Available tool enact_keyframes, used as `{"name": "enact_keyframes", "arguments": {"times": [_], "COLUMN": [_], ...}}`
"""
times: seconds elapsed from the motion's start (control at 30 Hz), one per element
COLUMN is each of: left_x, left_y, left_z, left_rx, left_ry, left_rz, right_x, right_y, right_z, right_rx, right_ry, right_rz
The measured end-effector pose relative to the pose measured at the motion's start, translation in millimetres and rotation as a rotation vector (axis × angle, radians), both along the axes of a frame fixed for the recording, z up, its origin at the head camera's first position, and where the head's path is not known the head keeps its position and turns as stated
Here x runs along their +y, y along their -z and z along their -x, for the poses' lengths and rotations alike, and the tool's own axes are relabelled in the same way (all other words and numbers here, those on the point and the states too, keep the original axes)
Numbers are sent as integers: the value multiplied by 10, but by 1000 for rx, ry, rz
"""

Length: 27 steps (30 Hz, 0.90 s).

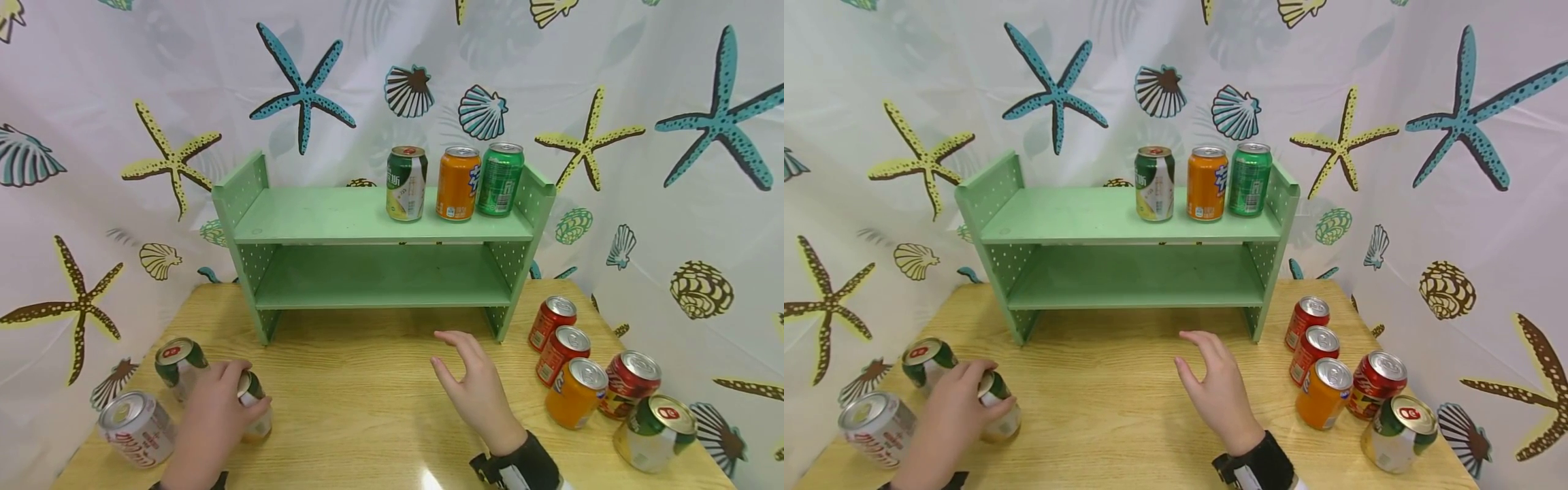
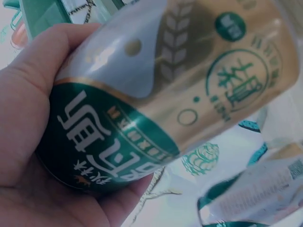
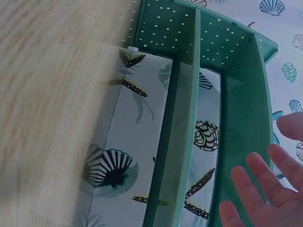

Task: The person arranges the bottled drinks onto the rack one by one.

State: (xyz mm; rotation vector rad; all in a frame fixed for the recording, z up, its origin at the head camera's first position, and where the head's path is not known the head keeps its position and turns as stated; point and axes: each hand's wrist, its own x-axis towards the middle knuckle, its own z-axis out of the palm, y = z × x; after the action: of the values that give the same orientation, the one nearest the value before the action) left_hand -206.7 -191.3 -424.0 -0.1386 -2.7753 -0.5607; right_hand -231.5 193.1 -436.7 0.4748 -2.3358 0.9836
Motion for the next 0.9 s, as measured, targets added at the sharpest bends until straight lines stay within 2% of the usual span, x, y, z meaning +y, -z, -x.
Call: {"name": "enact_keyframes", "arguments": {"times": [0.33, 0.5, 0.9], "left_x": [240, 373, 716], "left_y": [-27, -49, -85], "left_z": [-16, 0, 1], "left_rx": [-1, -40, -67], "left_ry": [75, 115, 233], "left_rz": [28, 34, -13], "right_x": [3, -2, -15], "right_y": [-10, -9, 14], "right_z": [-7, -8, -6], "right_rx": [-29, -27, -25], "right_ry": [17, 11, -2], "right_rz": [5, 9, 6]}}
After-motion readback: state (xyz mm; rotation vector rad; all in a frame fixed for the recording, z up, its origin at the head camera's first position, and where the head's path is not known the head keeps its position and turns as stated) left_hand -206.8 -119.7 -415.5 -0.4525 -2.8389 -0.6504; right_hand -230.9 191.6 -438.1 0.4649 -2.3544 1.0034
